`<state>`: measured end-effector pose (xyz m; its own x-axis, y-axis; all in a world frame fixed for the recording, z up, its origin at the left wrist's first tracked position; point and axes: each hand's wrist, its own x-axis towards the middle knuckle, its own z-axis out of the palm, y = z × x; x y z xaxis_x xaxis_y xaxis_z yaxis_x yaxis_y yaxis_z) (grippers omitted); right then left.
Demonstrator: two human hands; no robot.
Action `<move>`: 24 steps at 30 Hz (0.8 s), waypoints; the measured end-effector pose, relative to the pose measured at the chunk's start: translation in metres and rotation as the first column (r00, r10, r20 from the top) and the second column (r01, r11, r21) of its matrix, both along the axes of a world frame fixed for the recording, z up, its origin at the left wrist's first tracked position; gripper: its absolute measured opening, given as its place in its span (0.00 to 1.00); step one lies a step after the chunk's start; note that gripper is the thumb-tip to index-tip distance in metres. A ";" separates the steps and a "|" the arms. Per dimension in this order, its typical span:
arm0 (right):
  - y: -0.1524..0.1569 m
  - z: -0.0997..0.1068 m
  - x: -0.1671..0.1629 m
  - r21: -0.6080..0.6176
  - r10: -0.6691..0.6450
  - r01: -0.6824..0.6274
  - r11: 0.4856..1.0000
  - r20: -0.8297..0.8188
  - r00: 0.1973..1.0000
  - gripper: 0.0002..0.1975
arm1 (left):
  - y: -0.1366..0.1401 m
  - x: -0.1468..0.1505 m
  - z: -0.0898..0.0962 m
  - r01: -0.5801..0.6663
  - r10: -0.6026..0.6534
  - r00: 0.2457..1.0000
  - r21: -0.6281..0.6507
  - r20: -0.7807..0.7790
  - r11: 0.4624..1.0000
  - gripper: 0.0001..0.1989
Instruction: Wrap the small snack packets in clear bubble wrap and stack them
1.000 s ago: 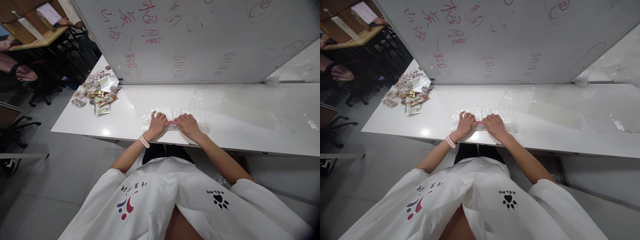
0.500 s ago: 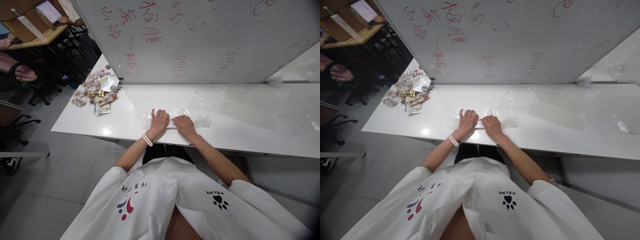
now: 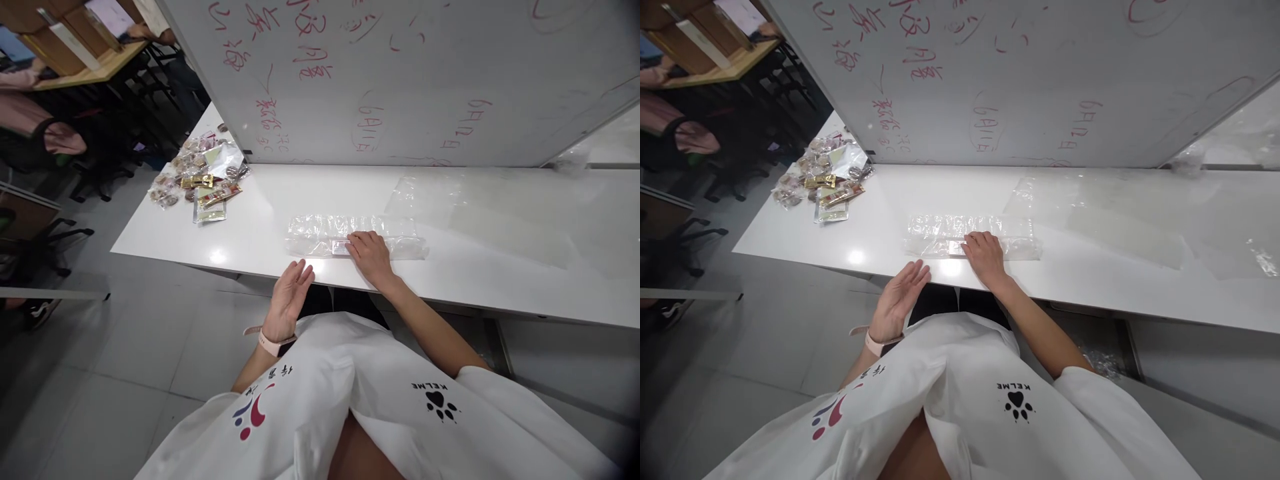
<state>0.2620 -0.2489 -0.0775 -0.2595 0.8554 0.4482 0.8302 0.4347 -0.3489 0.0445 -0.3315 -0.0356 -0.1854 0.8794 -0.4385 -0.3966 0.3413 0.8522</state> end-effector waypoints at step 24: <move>0.010 0.002 0.003 -0.096 0.067 -0.067 0.993 -0.008 0.998 0.16 | 0.045 0.094 -0.024 0.349 0.008 0.745 0.400 -0.667 0.847 0.18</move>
<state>0.2647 -0.2394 -0.0753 -0.3156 0.8753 0.3663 0.7985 0.4535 -0.3958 0.1388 -0.2863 -0.0595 -0.0801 0.9765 0.2000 0.3081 -0.1666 0.9367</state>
